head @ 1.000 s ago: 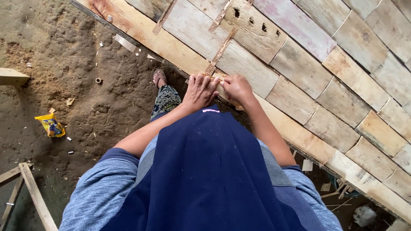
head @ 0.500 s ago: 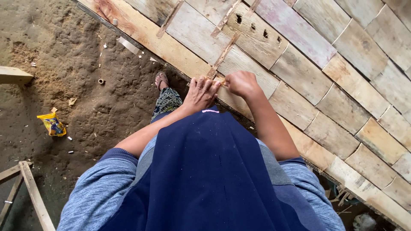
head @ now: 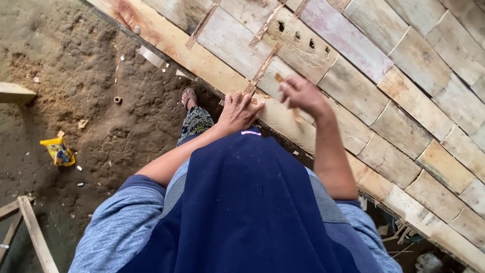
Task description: The person applies adhesive tape to a wooden surface by hand. They tear off strips of tape, dip them into a container of paste, and press them onto the wood. The person repeats this process multiple times across the surface.
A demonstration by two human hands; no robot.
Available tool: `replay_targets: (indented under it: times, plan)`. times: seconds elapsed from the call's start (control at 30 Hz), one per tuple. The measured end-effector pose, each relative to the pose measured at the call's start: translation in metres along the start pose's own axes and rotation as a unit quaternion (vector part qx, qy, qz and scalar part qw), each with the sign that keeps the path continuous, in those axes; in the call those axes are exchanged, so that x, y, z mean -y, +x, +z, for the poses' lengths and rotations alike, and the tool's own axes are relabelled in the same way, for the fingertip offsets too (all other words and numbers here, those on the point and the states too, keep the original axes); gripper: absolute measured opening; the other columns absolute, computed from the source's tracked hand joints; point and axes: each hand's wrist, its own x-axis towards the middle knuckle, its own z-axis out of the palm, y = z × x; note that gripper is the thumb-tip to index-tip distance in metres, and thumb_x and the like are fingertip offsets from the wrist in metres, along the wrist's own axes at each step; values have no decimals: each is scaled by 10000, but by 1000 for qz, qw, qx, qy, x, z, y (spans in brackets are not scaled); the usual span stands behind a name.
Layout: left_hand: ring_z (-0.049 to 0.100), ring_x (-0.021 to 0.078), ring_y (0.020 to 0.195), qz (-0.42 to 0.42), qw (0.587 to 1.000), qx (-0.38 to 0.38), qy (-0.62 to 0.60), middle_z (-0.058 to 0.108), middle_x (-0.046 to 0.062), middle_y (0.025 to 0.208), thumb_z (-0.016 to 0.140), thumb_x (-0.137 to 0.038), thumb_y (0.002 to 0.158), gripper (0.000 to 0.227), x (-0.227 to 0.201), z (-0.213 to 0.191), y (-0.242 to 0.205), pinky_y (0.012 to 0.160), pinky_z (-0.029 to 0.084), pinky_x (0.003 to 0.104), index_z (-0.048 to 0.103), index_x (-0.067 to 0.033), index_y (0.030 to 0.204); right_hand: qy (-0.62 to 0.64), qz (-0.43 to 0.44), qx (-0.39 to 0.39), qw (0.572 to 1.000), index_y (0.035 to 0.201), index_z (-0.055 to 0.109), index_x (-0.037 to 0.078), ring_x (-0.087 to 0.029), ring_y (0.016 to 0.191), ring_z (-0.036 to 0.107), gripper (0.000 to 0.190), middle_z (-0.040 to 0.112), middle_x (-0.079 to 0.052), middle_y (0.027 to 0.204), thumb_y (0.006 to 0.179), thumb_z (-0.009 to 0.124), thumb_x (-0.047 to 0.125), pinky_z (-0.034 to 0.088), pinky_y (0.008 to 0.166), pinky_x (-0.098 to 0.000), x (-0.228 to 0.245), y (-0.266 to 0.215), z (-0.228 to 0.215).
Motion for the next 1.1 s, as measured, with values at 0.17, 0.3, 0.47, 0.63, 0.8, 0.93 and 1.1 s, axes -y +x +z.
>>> replay_targets:
  times: [0.17,0.3,0.47,0.63,0.8,0.93,1.1]
  plan:
    - [599,356,938,-62,981,-9,-186,557,74,970,742,-376,856,409,8,-33,21,770,504,472,702,-238,1238,169,-38,86,981,1161,601,84,-156,683,707,271,751,-96,949,1047,554,325,594,627,-279,-23,8,30]
    - [636,226,920,-244,779,-9,-578,649,88,958,744,-371,966,284,5,-36,44,798,534,356,775,-162,1156,223,-51,81,970,1005,664,87,-162,617,736,302,771,-117,845,1065,585,373,591,544,-248,-20,6,42]
    - [593,124,835,-294,704,-16,-647,627,36,893,769,-273,923,206,10,-30,53,738,512,263,775,-151,1090,234,-27,89,968,1066,662,86,-196,590,742,281,768,-157,866,1029,647,363,599,505,-261,-14,7,46]
    - [606,191,875,-249,810,-62,-527,618,87,979,713,-192,942,91,16,-43,53,716,537,307,753,-113,962,297,-9,146,944,1249,542,78,-281,632,761,279,742,-226,1001,1054,589,272,580,415,-251,-16,7,52]
    - [636,321,996,-221,885,-70,-404,651,100,1045,787,-211,919,68,34,-49,44,894,516,418,797,-144,927,303,39,146,941,1096,613,83,-231,608,767,277,772,-177,846,1059,563,352,614,475,-272,-48,23,70]
    - [582,505,1183,-258,933,-17,-252,546,273,1340,760,-225,893,728,42,-35,27,860,540,605,443,-81,1532,318,75,140,935,1032,629,71,-210,580,757,264,769,-166,799,1039,586,332,607,452,-257,-69,46,96]
    - [422,432,1398,25,994,-97,-32,525,82,1522,728,-247,846,587,44,1,-2,1044,405,579,612,-173,1416,327,124,138,927,1006,602,30,-218,536,743,261,757,-192,760,1029,560,287,594,399,-279,-80,61,113]
